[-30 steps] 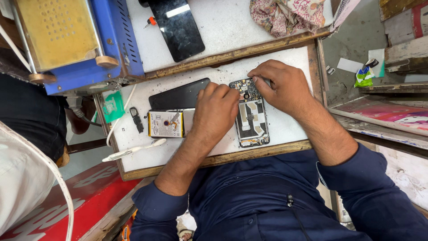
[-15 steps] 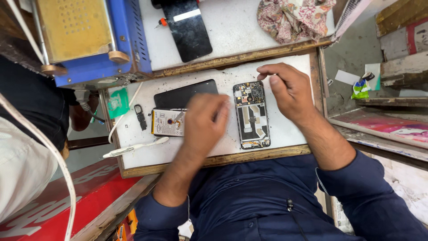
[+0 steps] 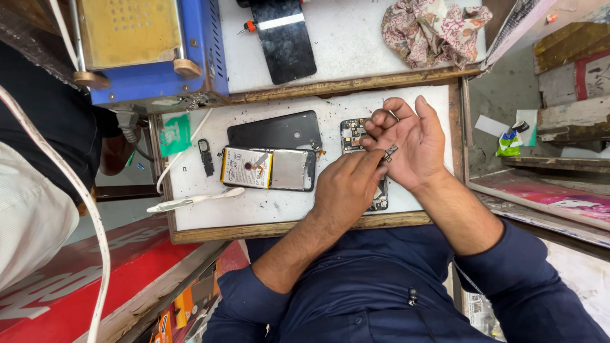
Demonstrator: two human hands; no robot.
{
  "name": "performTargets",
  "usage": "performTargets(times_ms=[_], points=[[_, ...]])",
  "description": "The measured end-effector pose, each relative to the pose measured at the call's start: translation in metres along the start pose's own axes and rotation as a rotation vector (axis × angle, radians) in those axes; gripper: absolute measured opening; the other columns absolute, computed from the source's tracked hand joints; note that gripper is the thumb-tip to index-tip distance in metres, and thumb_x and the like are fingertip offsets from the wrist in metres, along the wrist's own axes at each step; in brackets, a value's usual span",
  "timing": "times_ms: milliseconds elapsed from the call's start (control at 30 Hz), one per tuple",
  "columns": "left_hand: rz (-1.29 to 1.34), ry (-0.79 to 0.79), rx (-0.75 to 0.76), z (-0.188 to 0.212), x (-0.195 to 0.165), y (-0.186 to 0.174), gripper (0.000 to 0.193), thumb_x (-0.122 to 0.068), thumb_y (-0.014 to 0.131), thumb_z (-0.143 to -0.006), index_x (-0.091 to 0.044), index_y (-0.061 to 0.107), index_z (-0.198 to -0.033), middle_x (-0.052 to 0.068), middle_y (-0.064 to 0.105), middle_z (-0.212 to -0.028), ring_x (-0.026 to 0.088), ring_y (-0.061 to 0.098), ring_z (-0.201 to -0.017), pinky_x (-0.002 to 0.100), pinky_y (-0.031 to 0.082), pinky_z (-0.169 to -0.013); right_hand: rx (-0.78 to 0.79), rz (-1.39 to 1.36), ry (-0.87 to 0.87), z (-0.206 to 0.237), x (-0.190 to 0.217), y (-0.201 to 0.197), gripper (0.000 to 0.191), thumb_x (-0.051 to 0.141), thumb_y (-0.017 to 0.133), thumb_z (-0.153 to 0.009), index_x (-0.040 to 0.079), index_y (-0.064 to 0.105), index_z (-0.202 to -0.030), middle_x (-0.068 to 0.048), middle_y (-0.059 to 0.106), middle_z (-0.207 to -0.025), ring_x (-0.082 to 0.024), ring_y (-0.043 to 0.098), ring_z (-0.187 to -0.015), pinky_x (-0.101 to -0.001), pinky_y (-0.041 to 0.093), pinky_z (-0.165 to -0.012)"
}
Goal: The person assembles a smartphone by connecting internal components, placing the motherboard into the chassis, and installing the battery. They handle the back cover and screen separately, then place the back cover on the table.
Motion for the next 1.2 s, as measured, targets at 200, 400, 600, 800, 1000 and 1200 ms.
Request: performTargets(times_ms=[200,400,600,800,1000,1200], points=[[0.28,-0.305,-0.005,0.002,0.013,-0.001,0.018,-0.012,0.072,-0.097,-0.004,0.073,-0.114,0.011,0.074,-0.093,0.022,0.073,-0.077,0.033,0.057,-0.067,0.054,0.268,-0.033,0.001,-0.007,0.006,0.037,0.039,0.045,-0.111,0.006,0.062,-0.115,-0.013,0.068,-0.114,-0.028,0.063,-0.118,-0.0451,0.05,-0.106],[0.877,-0.639,0.012,0.003,0.037,-0.005,0.019,-0.013,0.069,-0.102,0.003,0.07,-0.113,0.003,0.072,-0.085,0.006,0.061,-0.07,0.021,0.05,-0.06,0.019,0.631,-0.14,0.008,-0.018,0.003,0.021,0.016,0.059,-0.107,0.0,0.064,-0.118,-0.011,0.069,-0.113,-0.015,0.065,-0.105,-0.0304,0.055,-0.093],[0.957,-0.662,0.033,0.008,0.037,-0.01,0.022,-0.013,0.068,-0.101,0.002,0.067,-0.117,0.003,0.072,-0.089,0.003,0.061,-0.071,0.019,0.051,-0.061,-0.02,0.711,-0.193,0.009,-0.018,-0.002,0.018,0.01,0.068,-0.104,-0.003,0.068,-0.117,-0.01,0.071,-0.105,-0.013,0.067,-0.091,-0.0272,0.056,-0.084],[0.785,-0.598,0.047,0.006,0.04,-0.022,0.023,-0.009,0.071,-0.098,0.0,0.068,-0.118,0.001,0.071,-0.095,0.001,0.061,-0.077,0.017,0.052,-0.065,-0.039,0.72,-0.198,0.007,-0.015,0.002,0.012,0.005,0.068,-0.101,-0.003,0.066,-0.11,-0.013,0.072,-0.101,-0.014,0.071,-0.087,-0.0276,0.06,-0.081],[0.831,-0.623,-0.066,-0.006,0.046,-0.029,0.018,-0.005,0.069,-0.102,0.002,0.073,-0.118,0.002,0.069,-0.087,0.002,0.057,-0.072,0.018,0.045,-0.06,-0.001,0.811,-0.109,0.011,-0.014,0.006,0.006,0.001,0.069,-0.097,-0.002,0.066,-0.101,-0.012,0.073,-0.094,-0.01,0.068,-0.074,-0.0217,0.055,-0.063],[0.667,-0.43,0.006,-0.033,0.05,-0.045,0.017,-0.004,0.068,-0.101,-0.002,0.075,-0.116,-0.001,0.068,-0.1,0.002,0.06,-0.078,0.018,0.05,-0.067,-0.058,0.979,-0.028,0.012,-0.016,0.012,0.011,0.004,0.068,-0.1,-0.004,0.071,-0.107,-0.011,0.068,-0.081,-0.006,0.061,-0.062,-0.0185,0.047,-0.049]])
Point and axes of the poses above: each hand's wrist, its own z-axis away from the middle knuckle, its own y-axis out of the palm, x = y × z, the point moved 1 cm from there along -z, towards the middle knuckle
